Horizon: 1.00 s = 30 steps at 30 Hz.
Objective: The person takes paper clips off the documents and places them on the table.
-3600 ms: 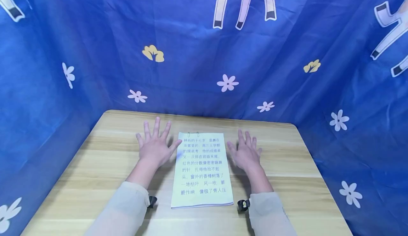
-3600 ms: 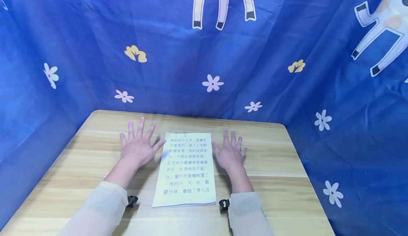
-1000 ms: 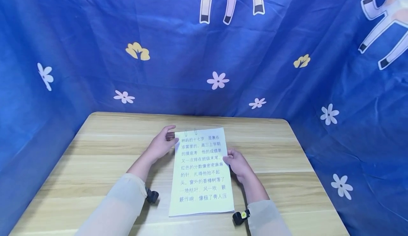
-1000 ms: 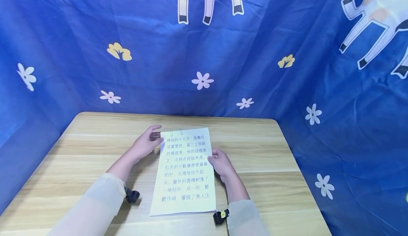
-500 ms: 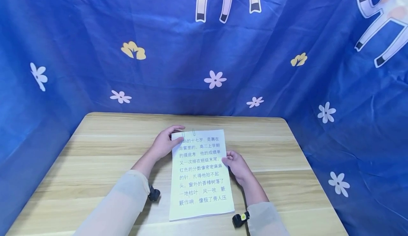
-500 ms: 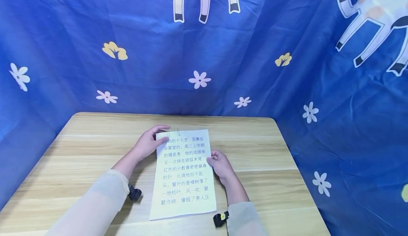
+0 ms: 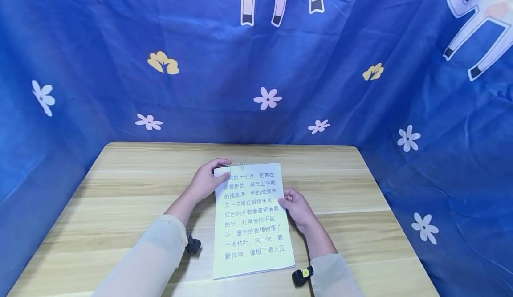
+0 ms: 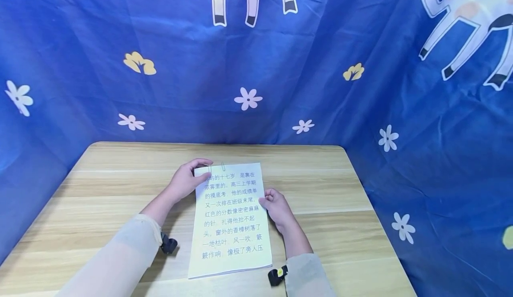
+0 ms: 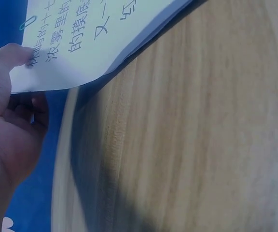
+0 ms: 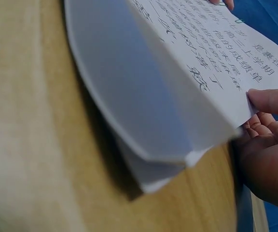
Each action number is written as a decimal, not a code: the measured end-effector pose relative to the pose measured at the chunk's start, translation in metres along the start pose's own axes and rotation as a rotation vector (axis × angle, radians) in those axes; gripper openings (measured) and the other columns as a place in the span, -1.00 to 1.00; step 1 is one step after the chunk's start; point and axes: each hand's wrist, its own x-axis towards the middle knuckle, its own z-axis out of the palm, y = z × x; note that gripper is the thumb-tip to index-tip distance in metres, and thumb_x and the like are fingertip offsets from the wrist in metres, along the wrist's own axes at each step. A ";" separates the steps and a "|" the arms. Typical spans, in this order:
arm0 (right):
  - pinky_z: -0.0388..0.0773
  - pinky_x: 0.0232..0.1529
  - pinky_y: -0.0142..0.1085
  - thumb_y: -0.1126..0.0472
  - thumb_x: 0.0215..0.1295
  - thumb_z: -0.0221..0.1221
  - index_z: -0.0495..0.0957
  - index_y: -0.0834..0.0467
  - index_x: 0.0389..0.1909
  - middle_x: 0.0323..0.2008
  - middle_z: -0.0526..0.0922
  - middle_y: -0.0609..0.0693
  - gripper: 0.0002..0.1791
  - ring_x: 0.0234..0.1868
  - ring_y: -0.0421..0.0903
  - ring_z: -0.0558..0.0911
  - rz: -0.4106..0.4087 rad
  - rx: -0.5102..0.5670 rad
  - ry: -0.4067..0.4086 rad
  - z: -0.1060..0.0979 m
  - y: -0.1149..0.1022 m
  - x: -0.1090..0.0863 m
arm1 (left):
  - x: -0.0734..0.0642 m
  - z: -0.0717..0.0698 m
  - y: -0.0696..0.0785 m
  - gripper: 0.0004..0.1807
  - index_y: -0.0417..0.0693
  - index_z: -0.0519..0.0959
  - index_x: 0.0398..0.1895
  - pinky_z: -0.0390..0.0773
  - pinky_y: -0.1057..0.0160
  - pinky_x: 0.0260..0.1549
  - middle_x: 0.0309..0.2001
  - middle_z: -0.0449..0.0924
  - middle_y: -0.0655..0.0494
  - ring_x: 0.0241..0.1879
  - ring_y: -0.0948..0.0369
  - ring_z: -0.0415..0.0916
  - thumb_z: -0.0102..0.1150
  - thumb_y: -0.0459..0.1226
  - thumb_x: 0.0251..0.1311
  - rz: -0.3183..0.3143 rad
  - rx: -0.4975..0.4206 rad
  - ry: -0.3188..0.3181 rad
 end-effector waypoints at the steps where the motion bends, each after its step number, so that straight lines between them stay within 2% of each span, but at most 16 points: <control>1: 0.71 -0.06 -0.34 0.37 0.55 0.15 0.54 0.35 0.11 -0.19 0.79 0.04 -0.78 -0.21 -0.12 0.76 -0.003 0.001 -0.002 0.000 0.000 0.000 | 0.000 0.000 0.000 -0.56 0.04 0.65 0.33 0.54 -0.11 0.40 0.25 0.74 -0.04 0.31 -0.07 0.63 0.40 -0.25 0.41 0.001 0.000 0.004; 3: 0.71 -0.06 -0.35 0.38 0.55 0.14 0.54 0.35 0.10 -0.20 0.78 0.02 -0.79 -0.21 -0.12 0.76 -0.004 0.006 -0.003 0.001 0.000 0.000 | -0.001 -0.001 0.000 -0.57 0.03 0.65 0.31 0.56 -0.08 0.34 0.23 0.76 -0.05 0.26 -0.06 0.65 0.40 -0.27 0.40 0.007 0.005 0.009; 8: 0.70 -0.04 -0.32 0.38 0.54 0.15 0.55 0.33 0.09 -0.22 0.78 -0.01 -0.81 -0.21 -0.12 0.76 -0.009 0.004 0.005 0.001 0.001 0.000 | -0.001 -0.004 0.001 -0.58 0.03 0.67 0.27 0.63 0.21 0.03 0.15 0.79 -0.02 0.03 0.06 0.71 0.42 -0.28 0.37 0.005 0.007 0.005; 10: 0.70 -0.04 -0.32 0.38 0.54 0.15 0.55 0.32 0.09 -0.23 0.78 -0.02 -0.80 -0.21 -0.13 0.76 -0.010 0.003 0.007 0.001 0.001 0.000 | -0.002 -0.006 0.002 -0.59 0.04 0.67 0.26 0.63 0.22 0.05 0.13 0.80 -0.01 0.02 0.06 0.72 0.42 -0.27 0.36 0.005 0.015 0.009; 13: 0.71 -0.06 -0.33 0.38 0.54 0.15 0.55 0.33 0.09 -0.23 0.78 -0.02 -0.80 -0.22 -0.13 0.76 -0.007 0.002 0.006 0.001 0.002 0.001 | -0.004 -0.009 0.003 -0.59 0.06 0.67 0.26 0.60 0.10 0.16 0.11 0.81 0.00 0.08 0.01 0.72 0.40 -0.25 0.36 0.012 0.049 0.021; 15: 0.71 -0.07 -0.34 0.37 0.55 0.15 0.55 0.33 0.09 -0.23 0.78 -0.01 -0.80 -0.22 -0.13 0.76 -0.006 -0.004 0.006 0.001 0.002 0.002 | -0.005 -0.011 0.003 -0.59 0.06 0.67 0.26 0.57 0.07 0.15 0.09 0.81 -0.01 0.07 0.00 0.70 0.40 -0.25 0.36 0.018 0.068 0.029; 21: 0.71 -0.09 -0.33 0.37 0.56 0.14 0.55 0.34 0.08 -0.23 0.78 0.01 -0.81 -0.23 -0.12 0.76 -0.002 -0.019 0.003 0.000 0.002 0.001 | -0.008 -0.021 -0.001 -0.59 -0.03 0.67 0.28 0.56 0.33 -0.12 0.03 0.79 -0.07 -0.14 0.12 0.58 0.36 -0.31 0.38 0.021 0.074 0.039; 24: 0.71 -0.09 -0.33 0.38 0.56 0.14 0.55 0.33 0.09 -0.23 0.78 0.01 -0.81 -0.23 -0.12 0.77 0.004 -0.016 0.000 0.000 0.002 0.001 | -0.008 -0.029 -0.003 -0.59 -0.10 0.66 0.28 0.60 0.43 -0.15 0.02 0.77 -0.11 -0.13 0.18 0.61 0.34 -0.35 0.39 0.030 0.063 0.041; 30: 0.72 -0.10 -0.34 0.38 0.56 0.14 0.55 0.35 0.09 -0.22 0.79 0.03 -0.80 -0.23 -0.12 0.77 -0.005 -0.019 -0.003 0.000 0.001 -0.002 | -0.010 -0.045 -0.009 -0.58 -0.09 0.66 0.30 0.63 0.46 -0.16 0.01 0.79 -0.11 -0.14 0.22 0.64 0.34 -0.33 0.39 0.046 0.080 0.060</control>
